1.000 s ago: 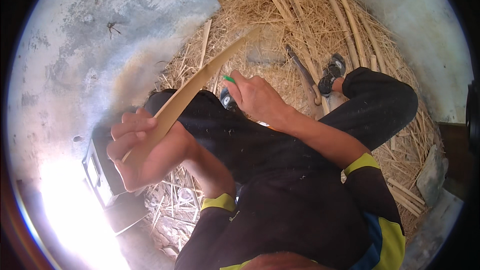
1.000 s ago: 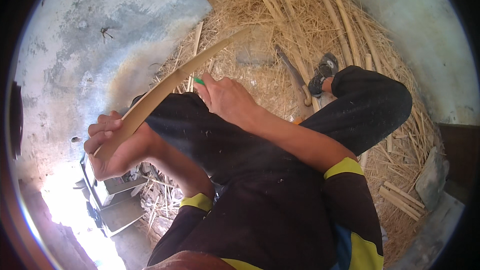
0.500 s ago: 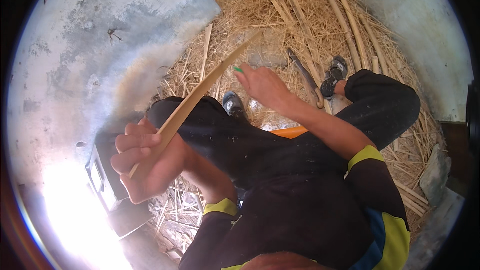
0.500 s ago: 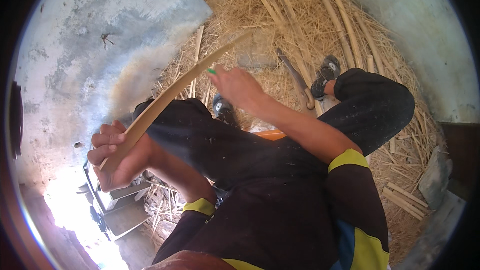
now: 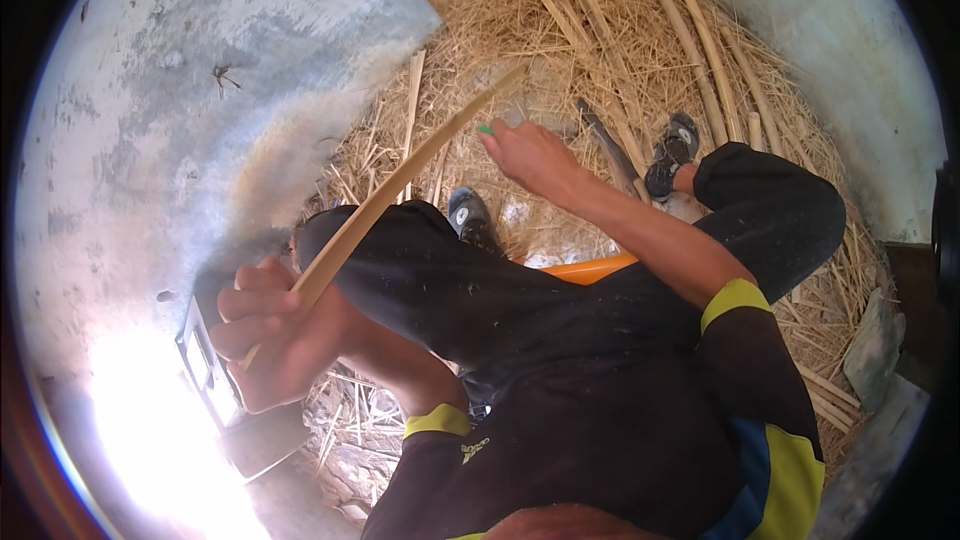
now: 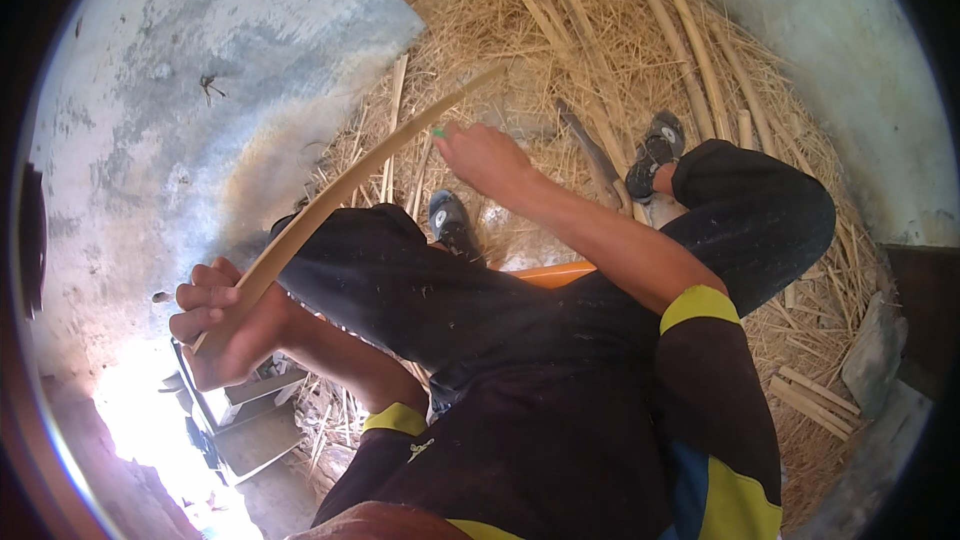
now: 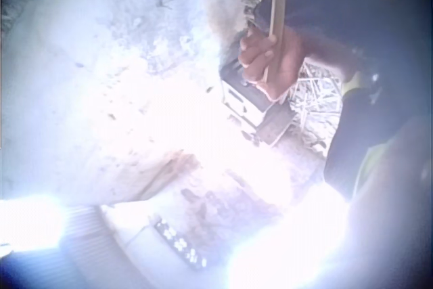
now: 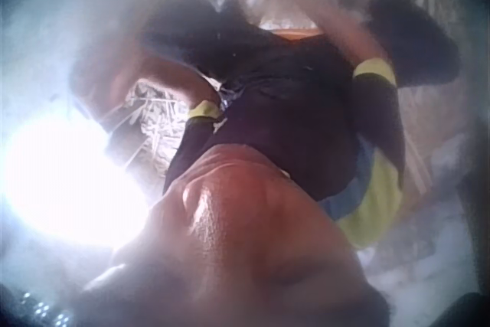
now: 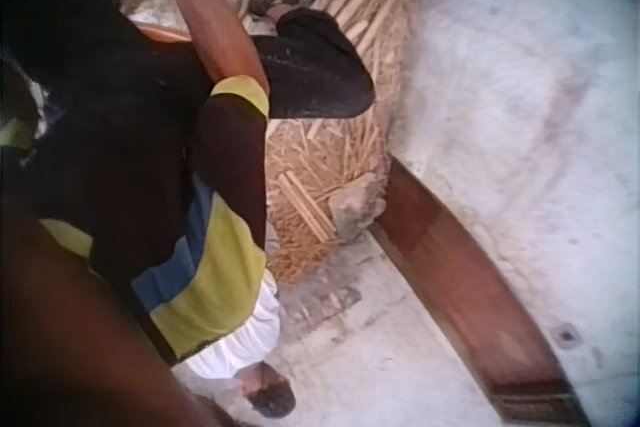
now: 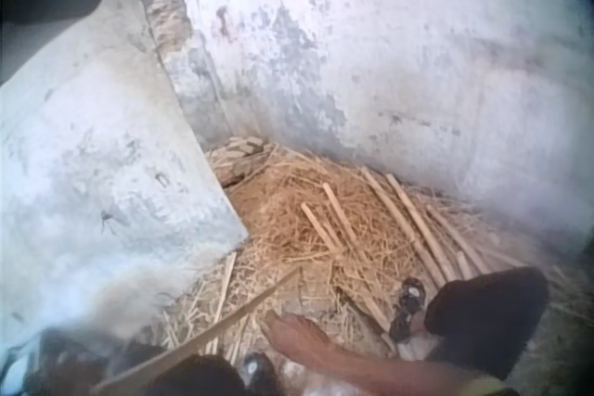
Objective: The person sits on a bed of straw and uses a knife to shave and smooth a long, thin bamboo stick. They repeatedly scrape the surface of the stick with the blade, rotating it to work on different sides, and occasionally inspect the progress.
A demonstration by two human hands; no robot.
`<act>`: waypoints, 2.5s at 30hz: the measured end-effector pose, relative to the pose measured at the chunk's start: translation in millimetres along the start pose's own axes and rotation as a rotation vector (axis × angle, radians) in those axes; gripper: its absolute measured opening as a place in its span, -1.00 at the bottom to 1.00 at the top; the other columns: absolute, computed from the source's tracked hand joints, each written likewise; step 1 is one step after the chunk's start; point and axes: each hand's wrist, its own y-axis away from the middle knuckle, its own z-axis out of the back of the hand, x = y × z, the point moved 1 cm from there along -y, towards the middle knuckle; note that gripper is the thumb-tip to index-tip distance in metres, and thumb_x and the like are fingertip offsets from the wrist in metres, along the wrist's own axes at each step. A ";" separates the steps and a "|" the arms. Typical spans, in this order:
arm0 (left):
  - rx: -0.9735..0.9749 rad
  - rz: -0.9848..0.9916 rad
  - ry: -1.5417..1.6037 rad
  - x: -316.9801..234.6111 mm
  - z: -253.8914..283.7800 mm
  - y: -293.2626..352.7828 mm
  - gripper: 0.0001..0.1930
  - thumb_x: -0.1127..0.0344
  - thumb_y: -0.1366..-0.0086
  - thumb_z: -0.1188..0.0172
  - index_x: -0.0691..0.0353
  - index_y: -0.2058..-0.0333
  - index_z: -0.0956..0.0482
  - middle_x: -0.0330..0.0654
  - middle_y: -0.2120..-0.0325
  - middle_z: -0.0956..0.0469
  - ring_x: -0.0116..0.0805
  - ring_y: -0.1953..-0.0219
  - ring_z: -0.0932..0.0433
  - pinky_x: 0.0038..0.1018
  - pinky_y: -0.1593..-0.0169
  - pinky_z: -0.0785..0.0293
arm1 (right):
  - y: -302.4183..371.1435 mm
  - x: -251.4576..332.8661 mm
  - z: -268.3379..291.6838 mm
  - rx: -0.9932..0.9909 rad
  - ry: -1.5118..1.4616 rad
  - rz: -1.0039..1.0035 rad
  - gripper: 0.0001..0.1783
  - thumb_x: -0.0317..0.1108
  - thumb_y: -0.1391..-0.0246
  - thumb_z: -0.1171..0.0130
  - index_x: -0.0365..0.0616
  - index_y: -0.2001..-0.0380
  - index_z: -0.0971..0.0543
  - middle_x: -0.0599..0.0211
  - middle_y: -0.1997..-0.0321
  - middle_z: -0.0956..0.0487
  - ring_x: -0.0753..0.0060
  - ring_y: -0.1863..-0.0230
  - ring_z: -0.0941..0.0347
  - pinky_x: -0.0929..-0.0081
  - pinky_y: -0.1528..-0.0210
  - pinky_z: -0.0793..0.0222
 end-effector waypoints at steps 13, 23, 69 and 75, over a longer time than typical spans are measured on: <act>-0.071 0.011 0.040 9.3 4.5 -5.6 -0.75 0.09 0.07 0.16 0.09 0.76 -0.22 -0.24 0.83 -0.12 -0.51 0.75 0.05 -0.55 0.63 0.16 | -14.4 -35.0 -25.7 0.013 0.176 -0.004 -0.61 -0.13 -0.28 0.18 -0.29 0.26 -0.44 -0.13 0.55 -0.53 -0.16 0.43 -0.54 0.03 0.39 -0.48; 0.073 -0.008 0.082 1.9 2.4 -9.8 -0.74 0.09 0.00 0.16 0.11 0.70 -0.24 -0.24 0.80 -0.15 -0.50 0.72 -0.01 -0.53 0.61 0.10 | -38.6 -164.7 -52.8 0.102 0.331 -0.348 -0.69 -0.23 -0.17 0.07 -0.24 0.20 -0.51 -0.08 0.32 -0.58 -0.04 0.25 -0.56 0.14 0.22 -0.50; 0.451 -0.040 0.397 4.3 -7.7 7.7 -0.55 0.03 -0.19 0.13 0.30 0.68 -0.32 -0.03 0.81 -0.32 -0.41 0.77 -0.18 -0.50 0.61 0.01 | 59.5 47.1 17.7 0.047 0.109 -0.162 -0.69 -0.22 -0.25 0.10 -0.31 0.24 -0.40 -0.08 0.58 -0.53 0.00 0.48 -0.55 0.13 0.48 -0.47; 0.462 -0.026 0.381 -4.4 -23.4 8.0 -0.54 0.05 -0.20 0.14 0.34 0.68 -0.33 0.02 0.81 -0.32 -0.38 0.76 -0.13 -0.44 0.59 0.01 | 79.0 106.0 40.0 -0.192 -0.122 0.172 -0.75 -0.27 -0.21 0.03 -0.30 0.34 -0.39 -0.10 0.74 -0.41 -0.17 0.64 -0.42 0.04 0.57 -0.31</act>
